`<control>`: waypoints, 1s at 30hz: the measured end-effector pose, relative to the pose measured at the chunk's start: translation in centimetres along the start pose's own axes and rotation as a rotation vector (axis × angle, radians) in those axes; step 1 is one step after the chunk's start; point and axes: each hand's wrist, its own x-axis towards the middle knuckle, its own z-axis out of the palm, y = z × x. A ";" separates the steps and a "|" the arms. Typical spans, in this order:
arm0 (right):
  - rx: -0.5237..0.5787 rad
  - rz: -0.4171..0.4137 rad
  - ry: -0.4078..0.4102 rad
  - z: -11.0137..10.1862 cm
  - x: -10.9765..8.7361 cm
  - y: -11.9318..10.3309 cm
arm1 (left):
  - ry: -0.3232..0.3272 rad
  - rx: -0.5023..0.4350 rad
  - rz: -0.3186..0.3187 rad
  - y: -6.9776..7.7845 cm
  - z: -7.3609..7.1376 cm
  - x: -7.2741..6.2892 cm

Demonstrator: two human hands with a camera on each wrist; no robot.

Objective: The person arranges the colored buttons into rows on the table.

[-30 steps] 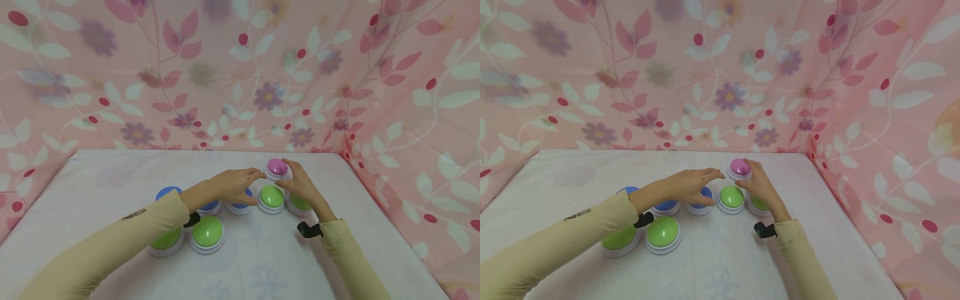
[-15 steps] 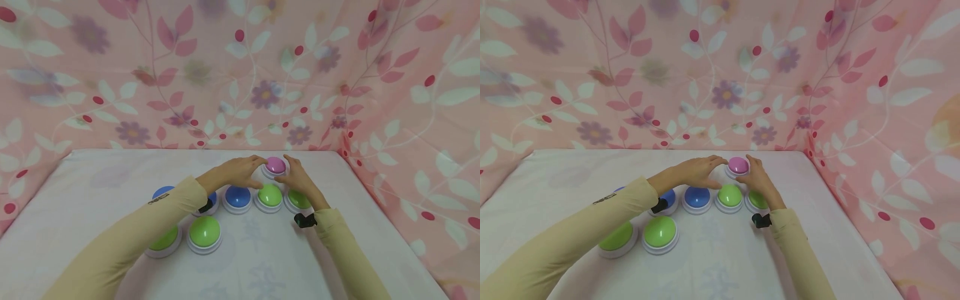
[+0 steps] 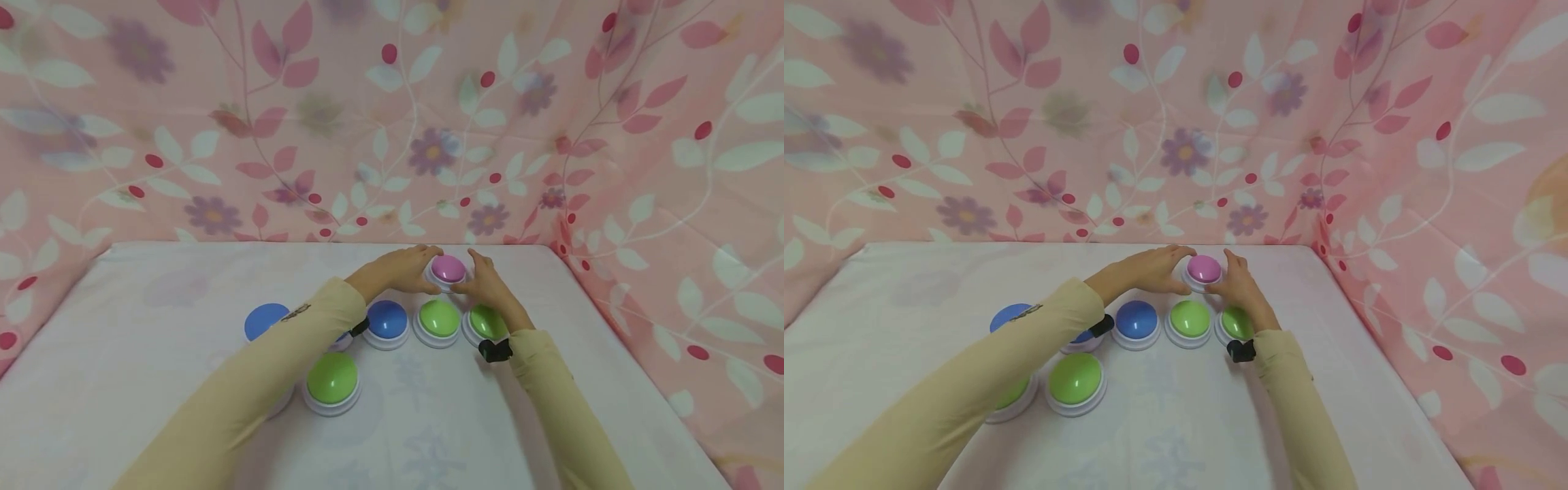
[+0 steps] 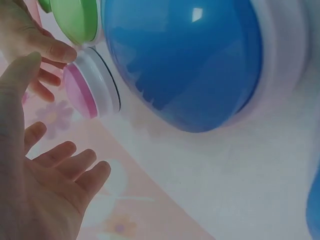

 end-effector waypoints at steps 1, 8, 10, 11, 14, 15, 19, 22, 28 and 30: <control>-0.002 -0.001 -0.004 0.0 0.1 0.0 | -0.006 -0.001 -0.013 -0.1 0.0 0.2; 0.014 0.006 -0.051 0.2 0.4 0.3 | -0.072 -0.042 -0.081 -0.1 0.6 1.2; 0.018 0.008 -0.063 0.3 0.5 0.3 | -0.094 -0.058 -0.104 -0.1 1.0 1.4; 0.022 0.007 -0.067 0.3 0.5 0.3 | -0.103 -0.065 -0.115 0.0 1.1 1.4; 0.031 0.001 -0.073 0.4 0.6 0.2 | -0.115 -0.091 -0.141 0.0 1.6 1.4; 0.034 -0.002 -0.075 0.4 0.6 0.2 | -0.114 -0.103 -0.142 0.0 1.8 1.4; 0.031 -0.017 -0.081 0.6 0.8 -0.1 | -0.108 -0.169 -0.126 0.0 2.4 1.3; 0.025 -0.026 -0.082 0.8 1.0 -0.3 | -0.103 -0.215 -0.117 -0.1 2.8 1.3; 0.039 -0.026 -0.084 1.4 1.3 -0.5 | -0.104 -0.221 -0.135 0.0 3.1 1.3; 0.043 -0.020 -0.083 1.5 1.4 -0.5 | -0.107 -0.220 -0.143 -0.1 3.2 1.3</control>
